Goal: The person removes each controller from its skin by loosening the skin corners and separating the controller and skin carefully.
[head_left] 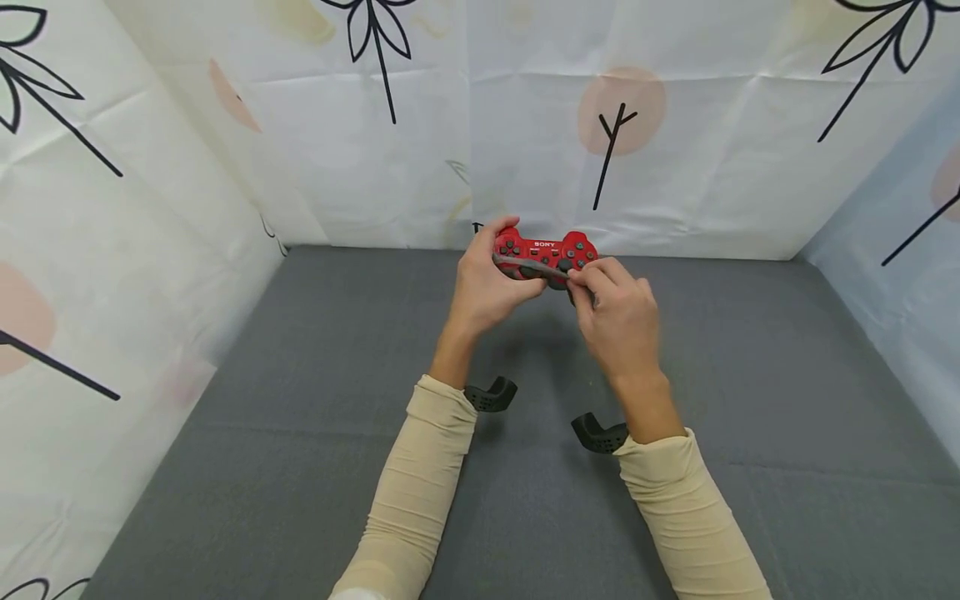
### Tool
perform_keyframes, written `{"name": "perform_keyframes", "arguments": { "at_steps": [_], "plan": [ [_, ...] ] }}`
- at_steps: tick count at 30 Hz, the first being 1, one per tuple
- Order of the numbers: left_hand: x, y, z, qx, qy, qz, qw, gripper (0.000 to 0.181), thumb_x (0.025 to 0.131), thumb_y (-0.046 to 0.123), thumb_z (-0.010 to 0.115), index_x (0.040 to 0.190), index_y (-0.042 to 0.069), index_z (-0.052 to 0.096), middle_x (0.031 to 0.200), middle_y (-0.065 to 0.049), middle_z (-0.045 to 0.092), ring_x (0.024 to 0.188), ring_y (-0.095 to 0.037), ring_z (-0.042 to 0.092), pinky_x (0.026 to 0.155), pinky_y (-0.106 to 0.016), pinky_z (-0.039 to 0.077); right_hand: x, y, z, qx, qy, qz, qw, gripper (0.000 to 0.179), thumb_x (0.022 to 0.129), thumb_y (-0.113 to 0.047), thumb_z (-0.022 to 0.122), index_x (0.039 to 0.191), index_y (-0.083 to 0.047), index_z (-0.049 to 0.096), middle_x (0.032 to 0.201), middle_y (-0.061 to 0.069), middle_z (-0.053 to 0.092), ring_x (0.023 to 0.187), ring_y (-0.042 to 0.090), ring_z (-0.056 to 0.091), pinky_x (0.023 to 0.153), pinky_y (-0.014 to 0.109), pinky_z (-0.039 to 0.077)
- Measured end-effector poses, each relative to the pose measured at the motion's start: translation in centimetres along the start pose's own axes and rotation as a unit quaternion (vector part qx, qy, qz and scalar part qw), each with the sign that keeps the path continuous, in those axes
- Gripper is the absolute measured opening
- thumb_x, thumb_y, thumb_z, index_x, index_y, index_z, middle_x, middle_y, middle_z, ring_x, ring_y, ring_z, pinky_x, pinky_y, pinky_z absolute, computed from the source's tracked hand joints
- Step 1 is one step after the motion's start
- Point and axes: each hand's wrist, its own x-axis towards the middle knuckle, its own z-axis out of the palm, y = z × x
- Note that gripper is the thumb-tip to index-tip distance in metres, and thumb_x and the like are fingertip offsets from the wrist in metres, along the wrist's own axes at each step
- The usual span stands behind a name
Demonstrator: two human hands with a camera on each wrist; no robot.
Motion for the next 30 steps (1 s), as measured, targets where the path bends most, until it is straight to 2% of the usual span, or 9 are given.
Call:
{"name": "perform_keyframes", "arguments": {
  "at_steps": [6, 10, 13, 18, 24, 30],
  "plan": [
    [0.1, 0.1, 0.1, 0.020, 0.008, 0.006, 0.9998, 0.079, 0.077, 0.017, 0.084, 0.148, 0.016, 0.049, 0.131, -0.008, 0.057, 0.107, -0.019, 0.058, 0.081, -0.034, 0.056, -0.2, 0.0, 0.3, -0.006, -0.012, 0.016, 0.9998, 0.017, 0.096, -0.014, 0.071, 0.103, 0.000, 0.077, 0.108, 0.014, 0.068, 0.072, 0.035, 0.065, 0.066, 0.045, 0.054],
    [0.2, 0.2, 0.2, 0.026, 0.005, 0.012, 0.9996, 0.080, 0.077, 0.017, 0.084, 0.148, 0.018, 0.049, 0.133, -0.008, 0.057, 0.109, -0.019, 0.058, 0.082, -0.034, 0.056, -0.1, 0.3, 0.2, 0.008, -0.024, 0.028, 0.9993, 0.018, 0.096, -0.010, 0.070, 0.107, 0.003, 0.077, 0.110, 0.015, 0.067, 0.079, 0.033, 0.070, 0.067, 0.044, 0.057],
    [0.1, 0.3, 0.3, 0.017, 0.006, 0.012, 0.9998, 0.080, 0.076, 0.017, 0.085, 0.148, 0.018, 0.049, 0.136, -0.007, 0.056, 0.111, -0.019, 0.058, 0.083, -0.035, 0.056, 0.0, 0.4, 0.0, 0.037, -0.020, 0.047, 0.9980, 0.021, 0.096, -0.009, 0.070, 0.111, 0.003, 0.077, 0.112, 0.017, 0.067, 0.080, 0.033, 0.069, 0.063, 0.041, 0.054],
    [-0.2, 0.3, 0.2, -0.001, 0.005, 0.007, 1.0000, 0.080, 0.076, 0.016, 0.085, 0.148, 0.018, 0.049, 0.136, -0.006, 0.056, 0.111, -0.018, 0.058, 0.082, -0.035, 0.057, 0.0, 0.1, -0.1, 0.080, -0.010, 0.081, 0.9935, 0.024, 0.097, -0.011, 0.070, 0.115, 0.003, 0.076, 0.115, 0.019, 0.066, 0.069, 0.030, 0.059, 0.059, 0.033, 0.045],
    [-0.3, 0.3, 0.0, -0.018, -0.015, 0.029, 0.9993, 0.080, 0.078, 0.015, 0.086, 0.149, 0.017, 0.048, 0.135, -0.007, 0.055, 0.109, -0.019, 0.061, 0.084, -0.035, 0.058, 0.3, 0.2, -0.7, 0.113, -0.015, 0.110, 0.9873, 0.022, 0.099, -0.009, 0.066, 0.114, 0.002, 0.076, 0.116, 0.020, 0.063, 0.063, 0.017, 0.046, 0.061, 0.023, 0.038],
    [-0.4, 0.5, 0.1, -0.030, -0.031, 0.029, 0.9987, 0.080, 0.078, 0.017, 0.087, 0.148, 0.020, 0.048, 0.137, -0.005, 0.055, 0.114, -0.018, 0.059, 0.088, -0.035, 0.058, 0.4, 0.8, -1.7, 0.129, 0.001, 0.130, 0.9830, 0.019, 0.097, -0.009, 0.067, 0.110, 0.000, 0.077, 0.109, 0.018, 0.065, 0.062, 0.005, 0.042, 0.059, 0.014, 0.035]
  ]
}}
